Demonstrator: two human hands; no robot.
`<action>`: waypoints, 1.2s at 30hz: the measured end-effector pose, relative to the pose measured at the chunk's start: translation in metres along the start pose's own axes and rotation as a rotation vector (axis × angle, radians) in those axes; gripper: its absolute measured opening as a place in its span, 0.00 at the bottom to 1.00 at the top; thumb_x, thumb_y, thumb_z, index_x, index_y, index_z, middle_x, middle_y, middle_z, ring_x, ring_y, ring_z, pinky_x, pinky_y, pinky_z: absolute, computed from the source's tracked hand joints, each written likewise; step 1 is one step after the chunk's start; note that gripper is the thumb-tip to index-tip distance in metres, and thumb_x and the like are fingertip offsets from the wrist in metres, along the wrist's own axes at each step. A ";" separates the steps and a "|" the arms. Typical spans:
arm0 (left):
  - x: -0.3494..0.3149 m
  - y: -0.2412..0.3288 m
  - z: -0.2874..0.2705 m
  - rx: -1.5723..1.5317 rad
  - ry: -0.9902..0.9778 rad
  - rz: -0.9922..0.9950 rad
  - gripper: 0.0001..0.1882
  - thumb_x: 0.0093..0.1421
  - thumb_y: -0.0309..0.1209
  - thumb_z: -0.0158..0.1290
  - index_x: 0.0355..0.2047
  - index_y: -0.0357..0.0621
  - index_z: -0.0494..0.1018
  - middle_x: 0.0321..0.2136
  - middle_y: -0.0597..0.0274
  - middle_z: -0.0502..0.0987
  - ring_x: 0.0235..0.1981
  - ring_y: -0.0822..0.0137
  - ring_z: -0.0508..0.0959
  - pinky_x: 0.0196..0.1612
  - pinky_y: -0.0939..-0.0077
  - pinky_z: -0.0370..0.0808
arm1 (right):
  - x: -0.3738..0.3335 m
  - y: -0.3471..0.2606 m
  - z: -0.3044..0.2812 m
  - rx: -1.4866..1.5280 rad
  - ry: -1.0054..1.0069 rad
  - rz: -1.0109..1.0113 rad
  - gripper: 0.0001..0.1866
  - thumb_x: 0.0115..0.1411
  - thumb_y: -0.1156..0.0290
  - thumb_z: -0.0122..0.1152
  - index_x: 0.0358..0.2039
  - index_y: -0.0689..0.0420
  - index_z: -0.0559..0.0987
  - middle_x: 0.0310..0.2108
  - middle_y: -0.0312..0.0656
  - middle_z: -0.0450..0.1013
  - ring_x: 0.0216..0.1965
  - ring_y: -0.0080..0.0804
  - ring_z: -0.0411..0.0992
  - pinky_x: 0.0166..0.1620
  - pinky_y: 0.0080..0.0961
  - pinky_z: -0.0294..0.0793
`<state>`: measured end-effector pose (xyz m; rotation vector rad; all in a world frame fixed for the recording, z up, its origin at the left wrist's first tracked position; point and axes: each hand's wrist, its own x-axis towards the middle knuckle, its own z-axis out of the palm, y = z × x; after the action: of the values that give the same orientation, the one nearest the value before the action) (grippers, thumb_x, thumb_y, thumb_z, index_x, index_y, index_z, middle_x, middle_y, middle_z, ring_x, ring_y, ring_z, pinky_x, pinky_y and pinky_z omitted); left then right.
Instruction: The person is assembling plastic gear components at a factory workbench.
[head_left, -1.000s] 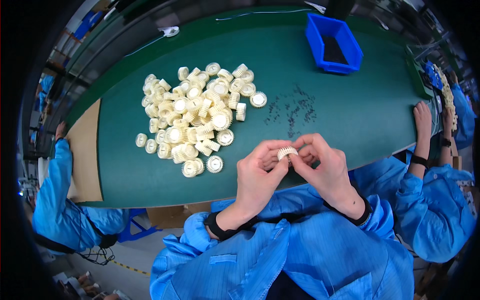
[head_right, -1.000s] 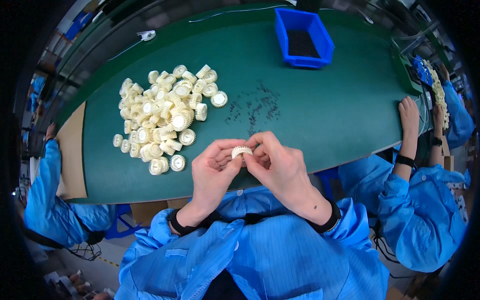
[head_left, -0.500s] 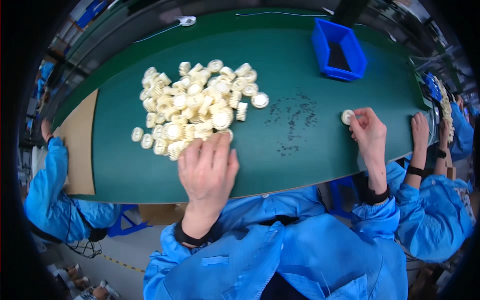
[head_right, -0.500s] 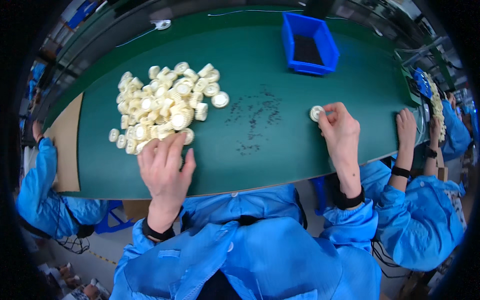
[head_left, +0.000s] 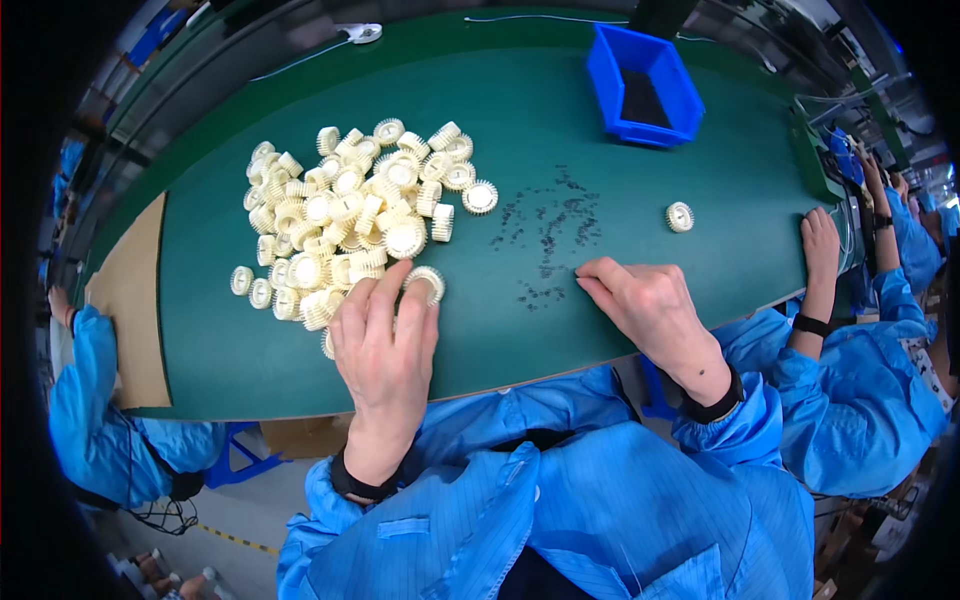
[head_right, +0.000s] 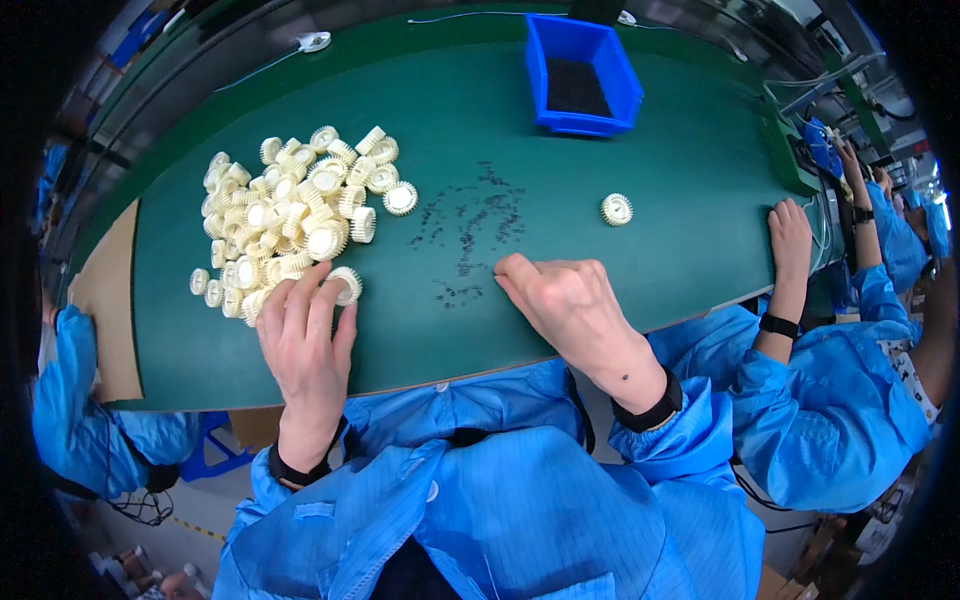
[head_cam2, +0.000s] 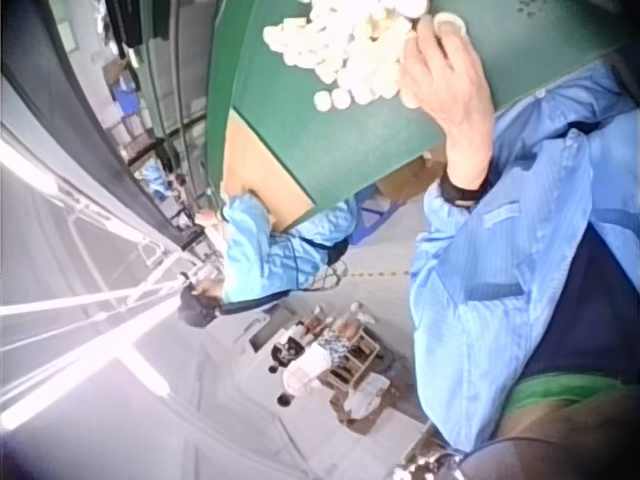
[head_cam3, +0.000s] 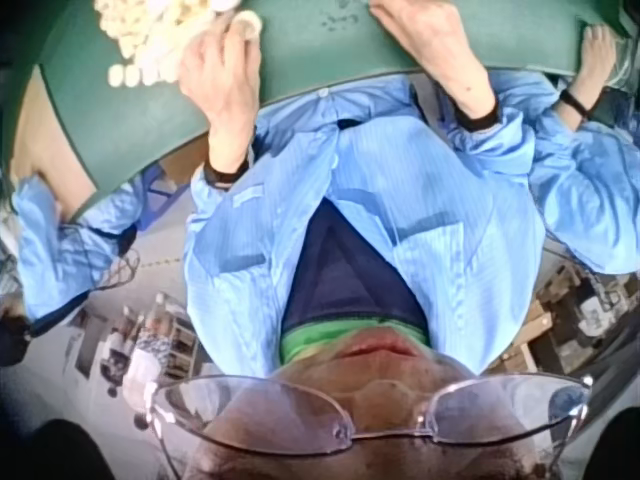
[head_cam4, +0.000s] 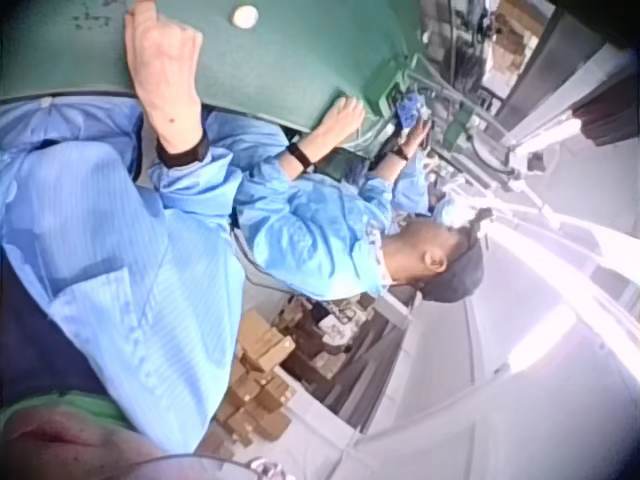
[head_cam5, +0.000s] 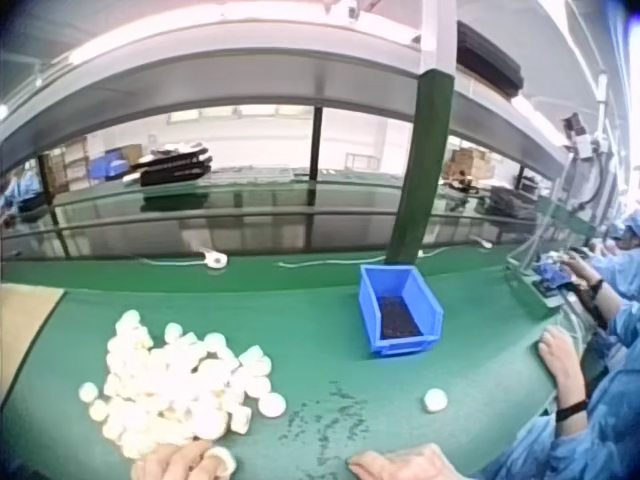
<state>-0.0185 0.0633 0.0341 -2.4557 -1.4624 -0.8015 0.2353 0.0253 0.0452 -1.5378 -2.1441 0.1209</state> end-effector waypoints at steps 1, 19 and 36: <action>0.001 0.000 -0.002 -0.123 -0.011 0.017 0.17 0.45 0.22 0.61 0.38 0.44 0.73 0.42 0.62 0.74 0.43 0.58 0.71 0.46 0.66 0.66 | 0.001 -0.001 -0.002 -0.043 -0.046 -0.015 0.03 0.52 0.76 0.59 0.27 0.59 0.73 0.13 0.42 0.67 0.17 0.38 0.70 0.22 0.31 0.69; -0.001 0.034 0.004 -1.375 -0.445 -0.341 0.15 0.51 0.15 0.55 0.40 0.32 0.72 0.42 0.57 0.70 0.44 0.68 0.75 0.48 0.77 0.74 | -0.006 -0.029 0.010 0.328 -0.033 0.231 0.06 0.56 0.77 0.59 0.34 0.59 0.72 0.13 0.38 0.68 0.13 0.25 0.70 0.17 0.21 0.65; -0.009 0.037 0.014 -1.526 -0.390 -0.427 0.19 0.53 0.20 0.58 0.46 0.34 0.70 0.43 0.56 0.71 0.43 0.66 0.77 0.45 0.76 0.77 | -0.006 -0.047 0.013 0.779 -0.207 0.499 0.04 0.61 0.74 0.55 0.36 0.59 0.73 0.12 0.34 0.69 0.13 0.16 0.67 0.17 0.16 0.61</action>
<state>0.0143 0.0435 0.0223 -3.3937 -1.9144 -2.3055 0.1903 0.0051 0.0486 -1.5432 -1.4872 1.1706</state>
